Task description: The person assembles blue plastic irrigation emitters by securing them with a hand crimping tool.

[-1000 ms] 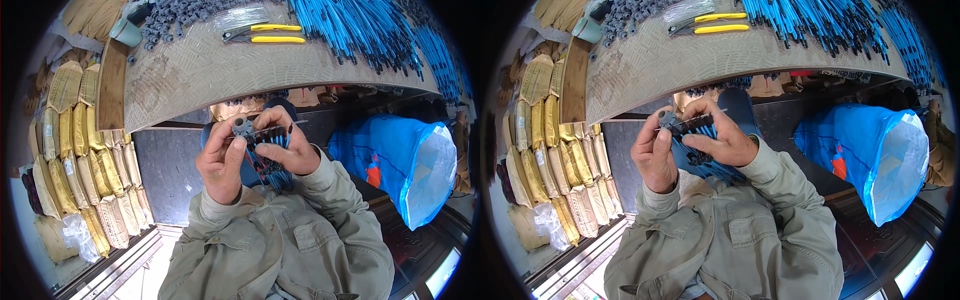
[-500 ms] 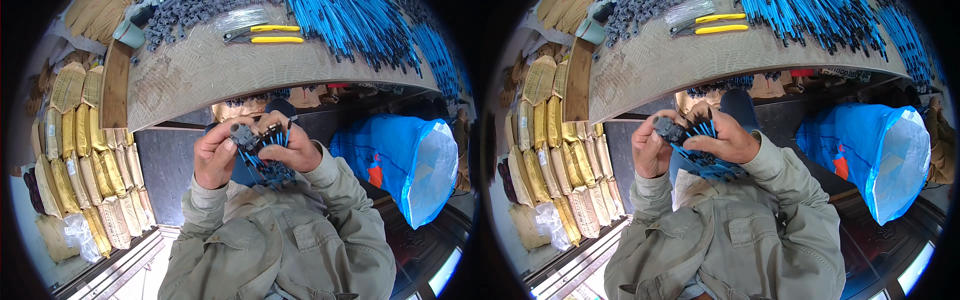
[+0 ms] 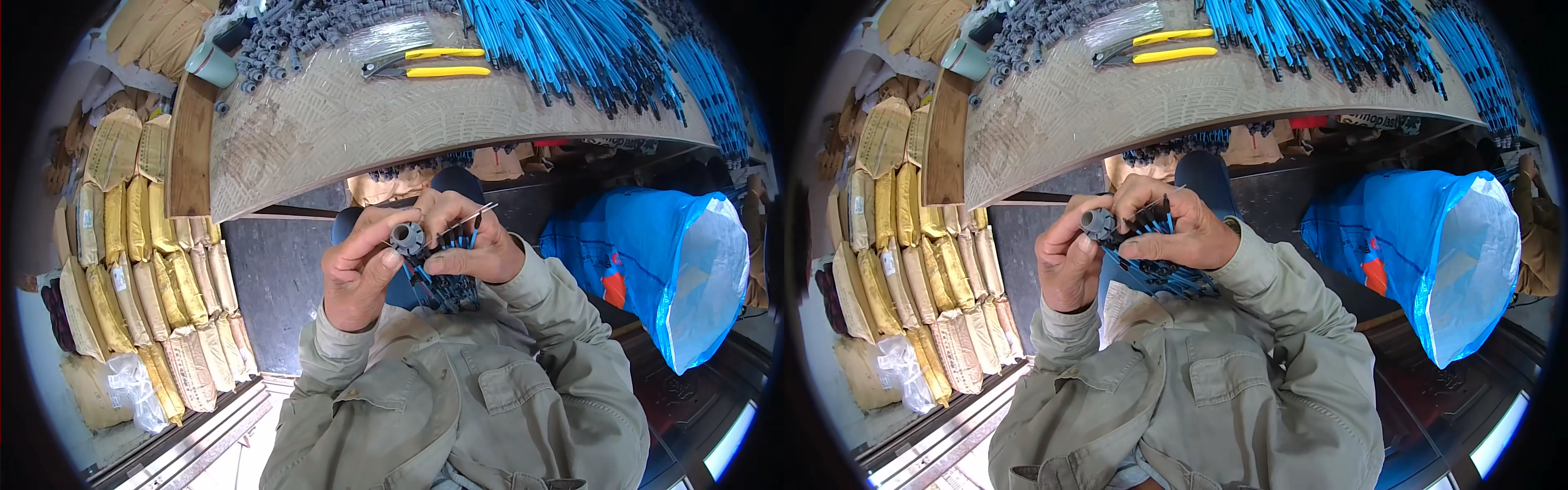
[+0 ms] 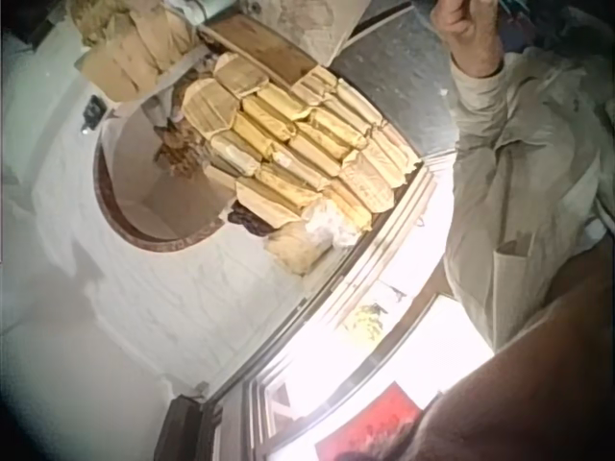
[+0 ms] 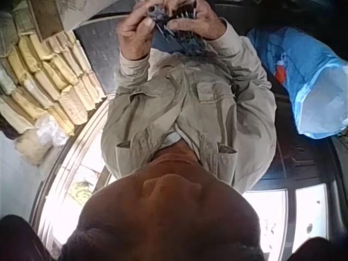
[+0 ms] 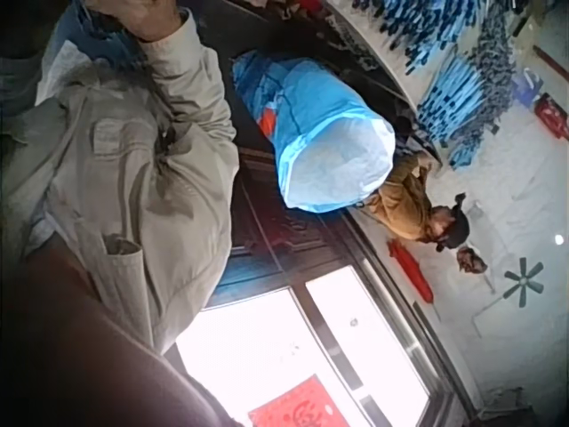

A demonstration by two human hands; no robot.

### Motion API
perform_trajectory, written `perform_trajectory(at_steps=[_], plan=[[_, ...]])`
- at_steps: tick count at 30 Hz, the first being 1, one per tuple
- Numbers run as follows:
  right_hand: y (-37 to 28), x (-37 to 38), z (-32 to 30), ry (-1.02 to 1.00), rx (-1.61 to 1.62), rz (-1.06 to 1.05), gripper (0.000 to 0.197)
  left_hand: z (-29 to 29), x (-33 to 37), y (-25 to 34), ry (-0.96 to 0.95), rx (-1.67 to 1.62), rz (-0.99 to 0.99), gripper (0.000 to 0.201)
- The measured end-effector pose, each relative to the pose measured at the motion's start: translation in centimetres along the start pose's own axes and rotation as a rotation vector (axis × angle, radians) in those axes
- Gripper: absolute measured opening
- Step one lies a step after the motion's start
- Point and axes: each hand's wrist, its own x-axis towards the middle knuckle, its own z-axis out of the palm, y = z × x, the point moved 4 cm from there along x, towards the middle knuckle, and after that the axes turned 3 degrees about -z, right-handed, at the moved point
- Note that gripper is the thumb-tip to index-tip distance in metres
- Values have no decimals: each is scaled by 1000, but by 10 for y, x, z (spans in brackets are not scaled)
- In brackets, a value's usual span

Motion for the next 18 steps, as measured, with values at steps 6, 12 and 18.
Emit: perform_trajectory(at_steps=[6, 12, 18], plan=[[2, 3, -2, 36, 36, 116, 25, -9, 12, -2, 4, 89, 41, 43], [6, 5, 3, 174, 21, 82, 25, -18, 18, -11, -39, -14, 34, 46], [22, -16, 2, 149, -168, 142, 23, -19, 16, -11, -5, -103, -46, 50]])
